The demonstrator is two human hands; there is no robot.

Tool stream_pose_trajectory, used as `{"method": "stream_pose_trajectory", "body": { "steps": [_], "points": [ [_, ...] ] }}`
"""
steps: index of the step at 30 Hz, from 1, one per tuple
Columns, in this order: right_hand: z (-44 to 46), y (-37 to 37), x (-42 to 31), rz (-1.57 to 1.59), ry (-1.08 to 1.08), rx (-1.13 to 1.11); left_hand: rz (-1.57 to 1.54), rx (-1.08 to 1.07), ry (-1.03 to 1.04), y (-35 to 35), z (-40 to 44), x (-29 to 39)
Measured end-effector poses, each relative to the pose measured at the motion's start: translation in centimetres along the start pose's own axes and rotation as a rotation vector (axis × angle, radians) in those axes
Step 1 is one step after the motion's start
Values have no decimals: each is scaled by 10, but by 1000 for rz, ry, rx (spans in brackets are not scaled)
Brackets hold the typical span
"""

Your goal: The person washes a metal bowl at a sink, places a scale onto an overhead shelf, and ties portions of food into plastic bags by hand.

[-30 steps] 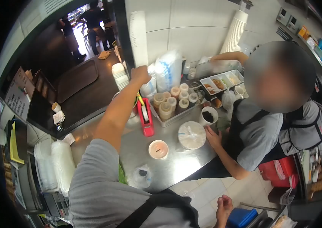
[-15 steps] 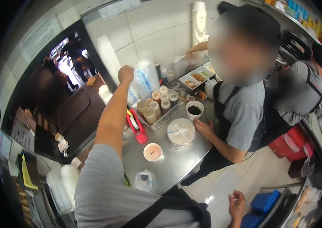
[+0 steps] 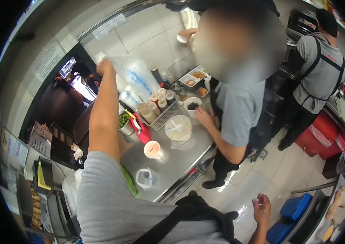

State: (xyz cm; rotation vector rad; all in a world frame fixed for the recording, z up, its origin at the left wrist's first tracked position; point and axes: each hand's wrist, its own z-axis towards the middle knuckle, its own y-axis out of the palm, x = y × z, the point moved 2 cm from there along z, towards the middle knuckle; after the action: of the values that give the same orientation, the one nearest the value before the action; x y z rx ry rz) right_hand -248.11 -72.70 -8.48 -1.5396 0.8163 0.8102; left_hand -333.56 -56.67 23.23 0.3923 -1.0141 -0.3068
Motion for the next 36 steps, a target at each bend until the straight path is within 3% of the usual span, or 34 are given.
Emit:
{"method": "stream_pose_trajectory", "body": {
  "steps": [2,3,5,6,8,9,11,12,13,14,15,16,17,19,20,22,25,27,28,31,33,36],
  "points": [
    [5,-31,22,10,6,21,94,263,370,-9,-35,80],
    [6,-52,34,1,12,32,221,308,435,-14,-66,154],
    [14,-87,67,23,-31,62,39,337,732,-37,-84,235],
    [23,-102,96,52,-68,96,68,374,734,-56,-136,294],
    [19,-129,135,144,-123,170,-693,123,581,-88,-223,356],
    [16,-142,124,168,-67,178,-924,-287,551,-93,-289,361],
    [20,-154,124,293,5,143,-1215,-1052,120,-102,-428,366],
    [27,-139,142,502,85,127,-1217,-1252,-36,-100,-495,354],
    [28,-145,120,446,20,84,-1182,-1391,-220,-93,-564,339],
    [19,-167,79,610,109,-31,-1126,-1582,-443,-91,-639,328],
    [23,-164,79,796,33,-72,-1036,-1799,-700,-95,-709,322],
    [20,-178,68,963,-25,-36,-908,-2060,-1199,-100,-774,326],
    [19,-189,60,1124,-97,-19,-750,-2277,-1485,-111,-823,311],
    [28,-200,78,1130,-105,31,-224,-2887,-1517,-122,-896,285],
    [29,-203,86,1135,-106,49,-263,-2852,-1502,-121,-918,272],
    [24,-219,103,849,-61,282,-338,-2769,-1485,-116,-953,255],
    [24,-261,120,556,94,501,-425,-2661,-1594,-64,-990,254],
    [40,-283,133,405,103,586,-399,-2428,-1916,-18,-1019,237],
    [54,-289,138,346,90,534,-380,-2443,-1992,4,-1036,221],
    [114,-307,147,184,3,417,-220,-2335,-1846,60,-1083,215],
    [165,-320,157,90,-104,409,-197,-2424,-1595,96,-1118,192],
    [226,-357,168,6,-112,462,-172,-2219,-1467,162,-1159,182]
  ]
}}
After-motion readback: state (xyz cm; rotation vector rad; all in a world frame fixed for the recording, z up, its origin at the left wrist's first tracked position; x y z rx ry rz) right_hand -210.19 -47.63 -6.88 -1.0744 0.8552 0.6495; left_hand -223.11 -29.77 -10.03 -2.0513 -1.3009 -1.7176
